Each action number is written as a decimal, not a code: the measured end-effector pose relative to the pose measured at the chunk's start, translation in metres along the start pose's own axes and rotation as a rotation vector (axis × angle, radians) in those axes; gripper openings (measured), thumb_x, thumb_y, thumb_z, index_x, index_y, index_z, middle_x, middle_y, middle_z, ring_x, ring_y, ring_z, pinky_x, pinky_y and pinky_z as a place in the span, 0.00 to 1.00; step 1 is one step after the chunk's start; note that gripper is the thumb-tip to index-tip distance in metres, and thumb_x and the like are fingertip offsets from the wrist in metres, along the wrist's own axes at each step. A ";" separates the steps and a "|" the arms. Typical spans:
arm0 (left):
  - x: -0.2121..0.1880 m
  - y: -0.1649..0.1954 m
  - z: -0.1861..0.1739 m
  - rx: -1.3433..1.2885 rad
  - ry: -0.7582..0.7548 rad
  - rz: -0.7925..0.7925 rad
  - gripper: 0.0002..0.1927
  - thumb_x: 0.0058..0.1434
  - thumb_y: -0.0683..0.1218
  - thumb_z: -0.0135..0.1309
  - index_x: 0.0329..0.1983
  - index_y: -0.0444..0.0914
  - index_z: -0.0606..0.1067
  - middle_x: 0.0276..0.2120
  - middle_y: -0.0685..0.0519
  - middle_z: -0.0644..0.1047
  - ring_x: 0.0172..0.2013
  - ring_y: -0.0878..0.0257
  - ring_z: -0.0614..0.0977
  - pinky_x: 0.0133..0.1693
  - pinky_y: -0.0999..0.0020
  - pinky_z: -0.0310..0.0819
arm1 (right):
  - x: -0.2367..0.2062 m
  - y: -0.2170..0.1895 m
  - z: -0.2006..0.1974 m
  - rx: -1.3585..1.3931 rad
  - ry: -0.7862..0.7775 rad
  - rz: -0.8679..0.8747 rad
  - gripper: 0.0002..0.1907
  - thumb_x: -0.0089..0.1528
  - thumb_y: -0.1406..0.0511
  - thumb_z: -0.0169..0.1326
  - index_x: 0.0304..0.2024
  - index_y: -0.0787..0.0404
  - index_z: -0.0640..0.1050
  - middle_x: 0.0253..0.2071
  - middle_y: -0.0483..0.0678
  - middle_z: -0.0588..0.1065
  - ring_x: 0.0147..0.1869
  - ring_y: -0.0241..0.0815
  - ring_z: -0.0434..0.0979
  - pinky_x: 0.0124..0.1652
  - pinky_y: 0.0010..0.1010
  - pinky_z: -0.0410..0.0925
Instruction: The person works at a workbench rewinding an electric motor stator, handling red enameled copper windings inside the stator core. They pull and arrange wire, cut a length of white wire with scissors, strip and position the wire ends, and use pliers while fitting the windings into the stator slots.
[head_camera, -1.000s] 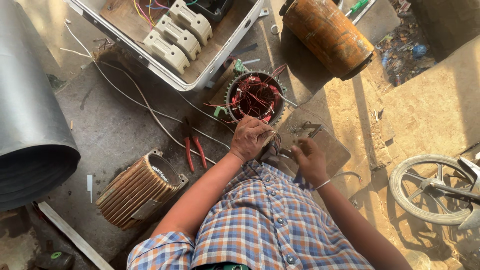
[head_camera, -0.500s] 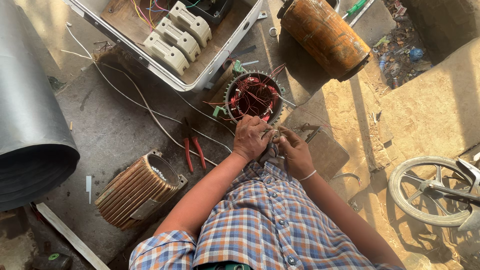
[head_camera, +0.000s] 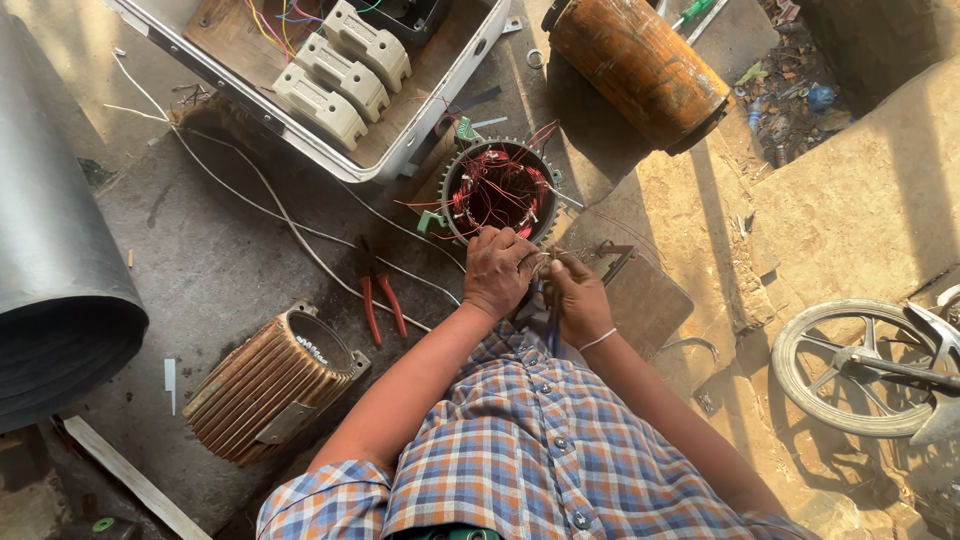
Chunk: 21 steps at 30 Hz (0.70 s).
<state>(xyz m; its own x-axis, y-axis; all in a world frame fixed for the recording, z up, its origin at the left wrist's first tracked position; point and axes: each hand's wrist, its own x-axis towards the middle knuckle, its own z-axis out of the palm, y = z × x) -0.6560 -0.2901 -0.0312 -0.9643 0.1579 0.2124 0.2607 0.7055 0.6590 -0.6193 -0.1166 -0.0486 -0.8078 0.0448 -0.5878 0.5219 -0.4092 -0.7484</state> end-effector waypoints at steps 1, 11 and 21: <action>0.000 0.000 -0.001 0.000 0.000 -0.009 0.07 0.58 0.53 0.63 0.34 0.48 0.82 0.34 0.60 0.75 0.42 0.57 0.74 0.48 0.59 0.66 | 0.000 0.000 0.000 -0.026 -0.007 -0.037 0.20 0.68 0.67 0.56 0.62 0.65 0.75 0.39 0.50 0.78 0.32 0.29 0.71 0.33 0.18 0.67; -0.005 -0.003 -0.007 -0.057 0.004 0.063 0.04 0.61 0.45 0.61 0.39 0.47 0.82 0.34 0.57 0.76 0.42 0.57 0.76 0.48 0.59 0.68 | -0.020 -0.025 0.019 -0.627 -0.004 -0.385 0.13 0.65 0.66 0.58 0.53 0.55 0.81 0.37 0.42 0.81 0.37 0.30 0.77 0.34 0.24 0.70; 0.001 -0.031 -0.014 -0.314 -0.092 0.038 0.05 0.60 0.39 0.59 0.38 0.41 0.82 0.36 0.54 0.81 0.43 0.54 0.79 0.49 0.61 0.73 | -0.010 -0.098 0.027 -1.443 -0.460 -0.909 0.17 0.58 0.64 0.64 0.50 0.55 0.82 0.29 0.49 0.76 0.37 0.47 0.74 0.39 0.38 0.68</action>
<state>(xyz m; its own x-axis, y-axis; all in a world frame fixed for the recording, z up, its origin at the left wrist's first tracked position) -0.6646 -0.3213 -0.0412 -0.9502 0.2514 0.1843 0.2837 0.4527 0.8453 -0.6697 -0.1017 0.0389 -0.8253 -0.5609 0.0661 -0.4966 0.6648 -0.5580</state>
